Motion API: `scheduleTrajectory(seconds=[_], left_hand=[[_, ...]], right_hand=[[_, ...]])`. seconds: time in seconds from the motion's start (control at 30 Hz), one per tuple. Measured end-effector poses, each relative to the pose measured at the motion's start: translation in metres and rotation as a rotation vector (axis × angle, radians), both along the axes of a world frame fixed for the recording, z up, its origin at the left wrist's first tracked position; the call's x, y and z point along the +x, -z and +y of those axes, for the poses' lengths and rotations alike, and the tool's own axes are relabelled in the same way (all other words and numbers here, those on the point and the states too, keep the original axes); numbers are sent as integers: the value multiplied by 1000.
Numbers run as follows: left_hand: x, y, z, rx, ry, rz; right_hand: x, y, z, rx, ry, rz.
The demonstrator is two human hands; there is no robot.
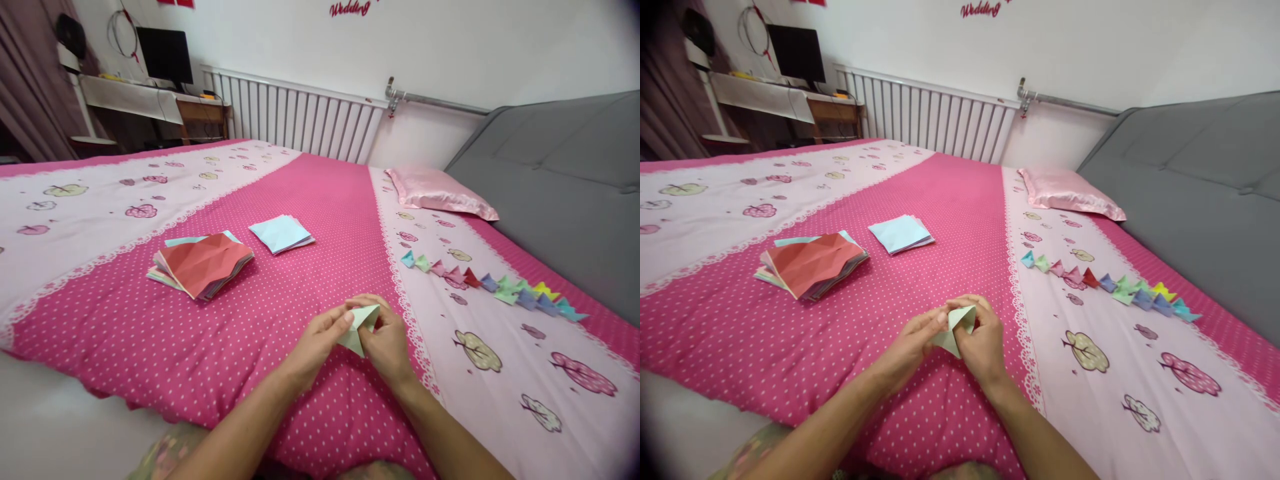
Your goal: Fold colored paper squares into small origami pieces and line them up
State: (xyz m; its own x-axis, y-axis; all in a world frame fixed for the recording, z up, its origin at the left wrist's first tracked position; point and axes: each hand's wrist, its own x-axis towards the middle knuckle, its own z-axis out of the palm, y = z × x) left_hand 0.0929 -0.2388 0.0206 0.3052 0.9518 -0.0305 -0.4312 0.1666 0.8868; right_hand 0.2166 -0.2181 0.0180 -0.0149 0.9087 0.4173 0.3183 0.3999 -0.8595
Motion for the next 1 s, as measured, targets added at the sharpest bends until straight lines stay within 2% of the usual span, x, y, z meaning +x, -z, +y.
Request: scheduleTrajectory(seconds=[0.17,0.3,0.4,0.5,0.63,0.8,1.0], left_hand=[[-2,1,-2,-70,-24,35],[-4,2,1,-35,-66,-9],[-4,1,3,-7,-84,5],[-3,1,4,-49,-115,33],[-1,5,5,-84,-155,48],[1,9,6,-23,-210,98],[7,7,0,66,-127,115]], right_hand=[[4,-1,0,-83,13,80],[8,1,7,-226,14,280],[8,1,9,-303,-29,382],[5,-1,6,-310,-94,363],[2,-3,1,-206,-137,221],[2,-2,0,22,-57,44],[6,1,2,186,14,-68]])
